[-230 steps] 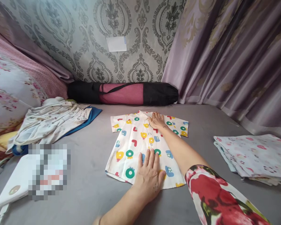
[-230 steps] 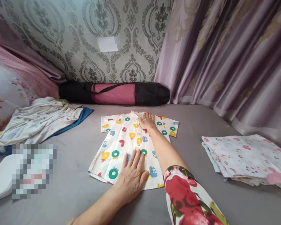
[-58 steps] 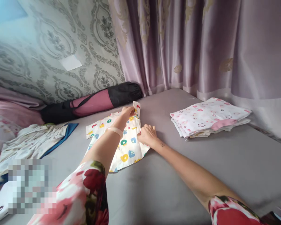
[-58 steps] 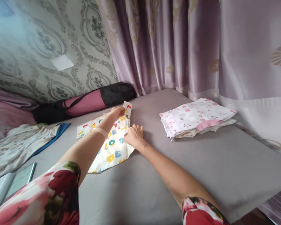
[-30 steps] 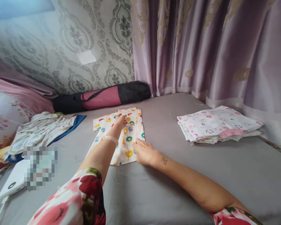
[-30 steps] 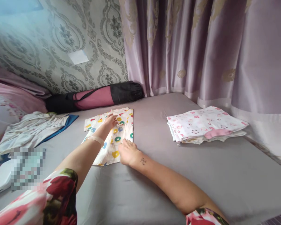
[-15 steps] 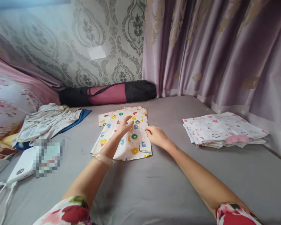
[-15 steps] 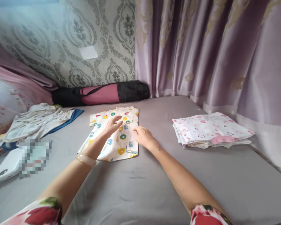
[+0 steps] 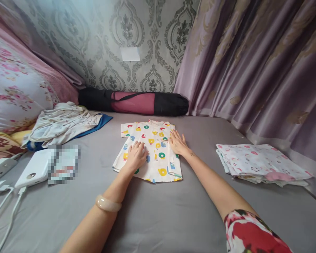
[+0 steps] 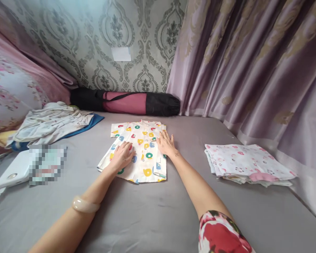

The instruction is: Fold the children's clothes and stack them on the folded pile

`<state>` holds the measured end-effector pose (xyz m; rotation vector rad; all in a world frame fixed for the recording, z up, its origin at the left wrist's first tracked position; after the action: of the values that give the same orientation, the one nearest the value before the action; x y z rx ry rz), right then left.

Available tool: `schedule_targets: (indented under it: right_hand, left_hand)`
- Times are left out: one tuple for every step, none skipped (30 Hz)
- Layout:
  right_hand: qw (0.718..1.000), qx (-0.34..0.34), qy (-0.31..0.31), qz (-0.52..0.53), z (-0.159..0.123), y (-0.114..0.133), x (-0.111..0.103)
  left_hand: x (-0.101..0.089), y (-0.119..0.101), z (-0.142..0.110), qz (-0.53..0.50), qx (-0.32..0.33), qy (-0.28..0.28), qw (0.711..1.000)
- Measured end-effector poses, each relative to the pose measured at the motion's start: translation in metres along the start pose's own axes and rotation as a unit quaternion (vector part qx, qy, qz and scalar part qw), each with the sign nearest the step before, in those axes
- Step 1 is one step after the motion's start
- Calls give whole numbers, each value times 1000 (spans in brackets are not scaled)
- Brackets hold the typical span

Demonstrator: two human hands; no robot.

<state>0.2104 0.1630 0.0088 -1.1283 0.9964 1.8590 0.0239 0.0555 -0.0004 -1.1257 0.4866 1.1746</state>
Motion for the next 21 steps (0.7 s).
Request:
schedule_targets:
  right_hand:
    - [1000,2,3,-6,8,2,3]
    - [1000,5,9,-12,16,2,8]
    - [1000,11,19,-19,23,2,12]
    - [999,16,30,-26,30,2,17]
    - [998,20,40,-33,37,1,21]
    - [998,23,47,-40,44,1,25]
    - [997,25,51,-46,51,0,29]
    - [997,28,52,-51,58,-1,32]
    - [997,31,50,-55,64,-3,34]
    - [997,35,47,-58,70,-4,37]
    - [996,41,44,-60,74,-7,41]
    - [996,48,42,-61,78,-9,44]
    - [996,56,44,-61,80,-12,48]
    - [995,64,47,-61,81,-14,53]
    - [994,70,51,-60,81,-16,57]
    - [994,74,54,-59,81,-18,61]
    - [994,74,57,-60,80,-19,63]
    - [994,73,59,-62,80,-20,65]
    - [994,70,60,-65,80,-20,66]
    - [993,67,61,-70,80,-20,67]
    - [993,66,63,-74,80,-21,67]
  left_hand:
    - [0,0,-1,8,3,1,1000]
    - [0,0,-2,16,6,1,1000]
    - [-1,0,-2,25,11,-1,1000]
    - [-2,0,-3,36,16,-4,999]
    - [-3,0,-3,45,21,-5,999]
    - [-3,-1,-3,54,24,-5,998]
    - [-3,-1,-3,61,26,-3,998]
    - [-3,-1,-3,66,25,1,998]
    - [-3,-1,-3,69,22,5,997]
    - [-2,-1,-3,70,20,9,997]
    - [-2,-1,-3,70,17,13,997]
    - [-1,0,-2,70,13,16,997]
    - [-1,1,-2,69,9,18,997]
    - [0,2,-2,68,5,20,997]
    - [0,2,-2,67,2,22,998]
    - [1,3,-2,64,-1,24,998]
    - [2,4,-2,63,-3,25,998]
    - [2,4,-2,61,-5,25,998]
    - [2,5,-2,60,-7,26,998]
    - [3,5,-2,60,-8,27,998]
    - [3,5,-2,60,-10,29,998]
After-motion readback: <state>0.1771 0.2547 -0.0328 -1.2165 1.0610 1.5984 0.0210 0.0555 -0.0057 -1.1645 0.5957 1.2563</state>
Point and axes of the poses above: each hand's wrist, its own z-axis towards the middle knuckle, its own x-axis out of the palm, y = z × x, the point moved 10 cm from there along z, towards the middle knuckle, and after that the axes turned 15 degrees about -y, right-handed, at the moved point
